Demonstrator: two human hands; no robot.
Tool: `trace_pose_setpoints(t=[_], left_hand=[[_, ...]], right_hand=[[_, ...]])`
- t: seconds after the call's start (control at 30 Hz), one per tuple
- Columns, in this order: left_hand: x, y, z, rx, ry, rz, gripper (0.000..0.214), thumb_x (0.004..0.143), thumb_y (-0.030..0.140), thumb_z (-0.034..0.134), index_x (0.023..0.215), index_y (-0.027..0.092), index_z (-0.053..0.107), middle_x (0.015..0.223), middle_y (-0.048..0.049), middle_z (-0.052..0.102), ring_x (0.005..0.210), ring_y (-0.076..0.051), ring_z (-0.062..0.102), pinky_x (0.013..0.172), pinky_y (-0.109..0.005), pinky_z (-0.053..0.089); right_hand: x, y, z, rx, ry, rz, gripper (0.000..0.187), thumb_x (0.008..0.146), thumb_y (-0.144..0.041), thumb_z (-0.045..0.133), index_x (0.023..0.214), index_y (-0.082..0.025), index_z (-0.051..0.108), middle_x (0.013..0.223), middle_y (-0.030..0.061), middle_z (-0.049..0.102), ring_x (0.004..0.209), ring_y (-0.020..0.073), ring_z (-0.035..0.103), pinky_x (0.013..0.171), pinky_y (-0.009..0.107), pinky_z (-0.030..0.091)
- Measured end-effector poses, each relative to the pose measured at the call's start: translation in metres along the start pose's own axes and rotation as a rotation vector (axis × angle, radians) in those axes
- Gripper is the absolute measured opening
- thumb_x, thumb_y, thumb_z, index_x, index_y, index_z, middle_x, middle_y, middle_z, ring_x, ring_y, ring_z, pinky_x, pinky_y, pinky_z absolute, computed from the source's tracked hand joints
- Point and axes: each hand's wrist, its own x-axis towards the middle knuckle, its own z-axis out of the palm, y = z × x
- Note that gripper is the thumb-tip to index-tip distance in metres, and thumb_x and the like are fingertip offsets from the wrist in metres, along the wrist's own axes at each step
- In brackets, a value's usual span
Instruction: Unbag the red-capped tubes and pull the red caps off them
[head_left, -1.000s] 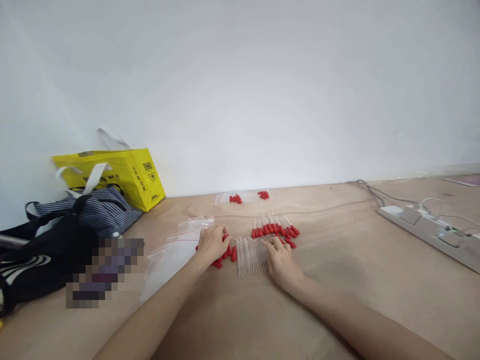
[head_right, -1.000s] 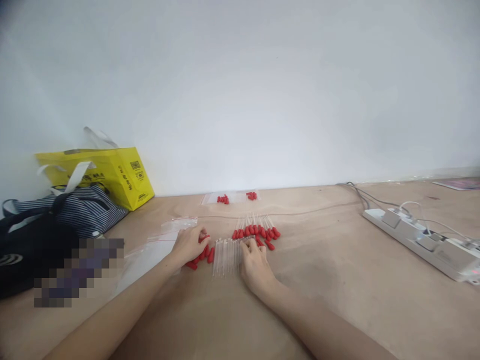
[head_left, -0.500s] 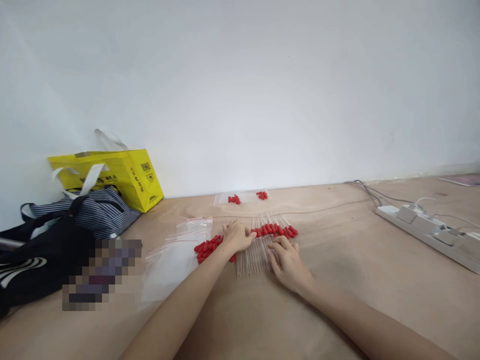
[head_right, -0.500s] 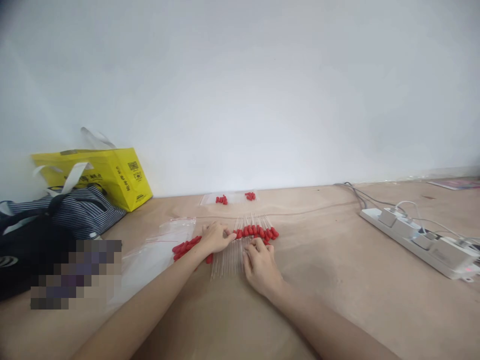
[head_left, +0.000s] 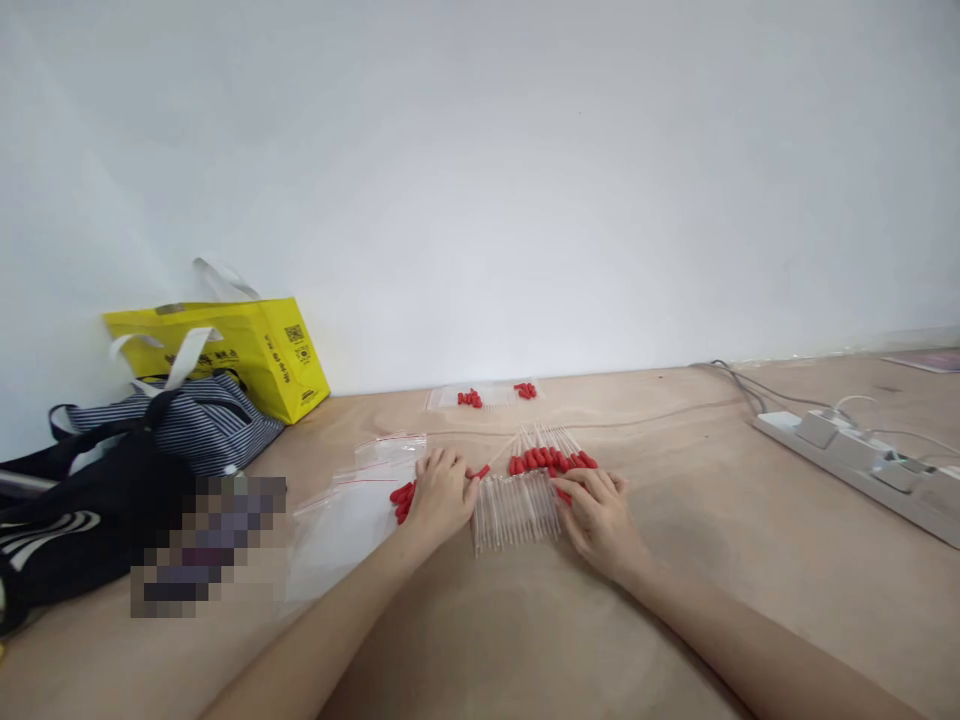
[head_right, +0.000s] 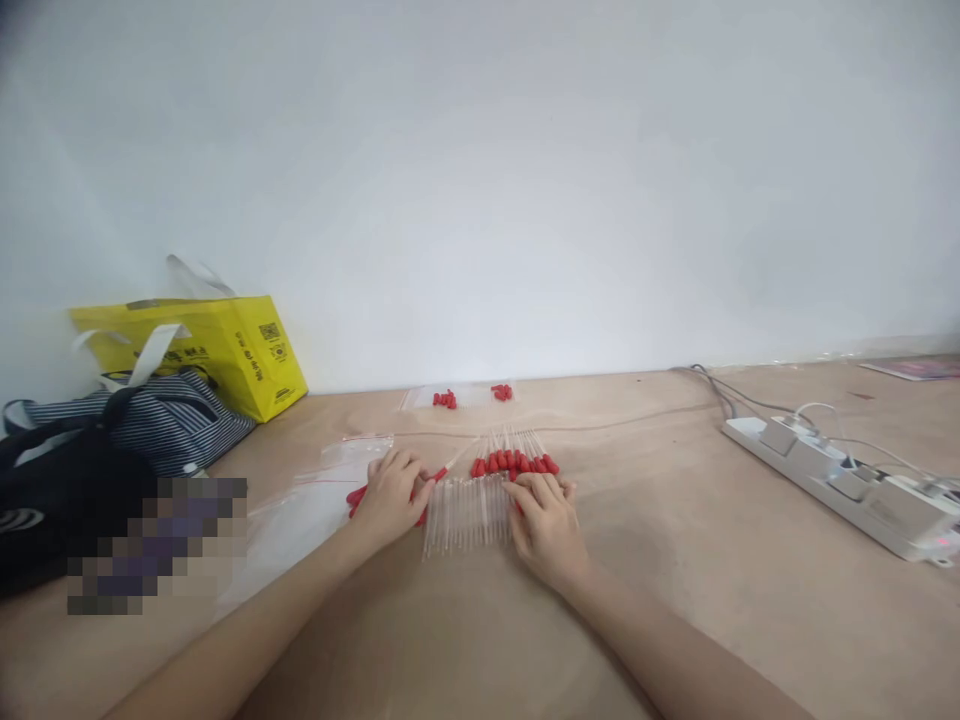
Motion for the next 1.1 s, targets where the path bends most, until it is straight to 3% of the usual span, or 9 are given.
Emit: trace_pose_setpoints(t=[0.1,0.2,0.3,0.4,0.5,0.77,1.1], left_hand=[[-0.031,-0.002,-0.007,0.018,0.110,0.286,0.013,0.078,0.019,0.042,0.074,0.017,0.055,0.086,-0.0058,0.057,0.085,-0.021,0.048,0.077,-0.038,0.031],[-0.053,0.000,-0.004,-0.011,0.201,0.418,0.014,0.079,0.018,0.042,0.074,0.017,0.055,0.083,-0.0045,0.059,0.081,-0.019,0.050,0.079,-0.037,0.029],[-0.063,0.004,0.003,-0.071,0.271,0.440,0.015,0.080,0.018,0.041,0.074,0.017,0.055,0.081,-0.0038,0.059,0.081,-0.018,0.051,0.079,-0.036,0.029],[-0.063,0.006,0.009,-0.126,0.294,0.463,0.015,0.081,0.020,0.042,0.083,0.018,0.057,0.085,-0.0042,0.061,0.084,-0.018,0.052,0.080,-0.034,0.029],[-0.060,0.008,0.012,-0.165,0.275,0.521,0.016,0.083,0.022,0.043,0.091,0.020,0.057,0.086,-0.0019,0.062,0.085,-0.016,0.053,0.082,-0.034,0.028],[-0.064,0.006,0.017,-0.150,0.296,0.492,0.026,0.086,0.024,0.039,0.065,0.018,0.054,0.063,0.0007,0.057,0.068,-0.014,0.049,0.076,-0.034,0.028],[-0.067,-0.001,0.012,-0.175,0.326,0.469,0.023,0.082,0.013,0.039,0.066,0.019,0.054,0.066,0.0010,0.059,0.073,-0.014,0.052,0.078,-0.034,0.029]], right_hand=[[0.005,-0.008,-0.003,-0.039,0.003,-0.129,0.028,0.083,-0.023,0.044,0.110,-0.019,0.052,0.105,0.0080,0.057,0.097,0.0191,0.047,0.085,0.037,0.024],[0.005,-0.016,-0.002,-0.015,-0.067,-0.251,0.026,0.083,-0.027,0.046,0.107,-0.021,0.054,0.097,0.0058,0.061,0.096,0.0186,0.048,0.089,0.040,0.019],[0.002,-0.020,0.003,0.037,-0.078,-0.311,0.017,0.083,-0.024,0.047,0.094,-0.022,0.059,0.072,0.0001,0.062,0.079,0.0148,0.050,0.089,0.041,0.018],[-0.003,-0.023,0.007,0.056,-0.085,-0.314,0.017,0.083,-0.019,0.044,0.086,-0.021,0.060,0.060,-0.0020,0.055,0.067,0.0121,0.046,0.085,0.039,0.020],[-0.005,-0.026,0.008,0.072,-0.107,-0.320,0.018,0.083,-0.020,0.043,0.082,-0.020,0.060,0.058,-0.0018,0.052,0.064,0.0120,0.042,0.082,0.038,0.021],[-0.003,-0.029,0.001,0.147,-0.148,-0.354,0.021,0.082,-0.018,0.038,0.073,-0.018,0.057,0.054,-0.0027,0.046,0.061,0.0115,0.039,0.077,0.036,0.022],[-0.006,-0.023,-0.001,0.158,-0.123,-0.304,0.022,0.081,-0.016,0.037,0.074,-0.019,0.058,0.055,-0.0016,0.049,0.061,0.0119,0.041,0.077,0.035,0.024]])
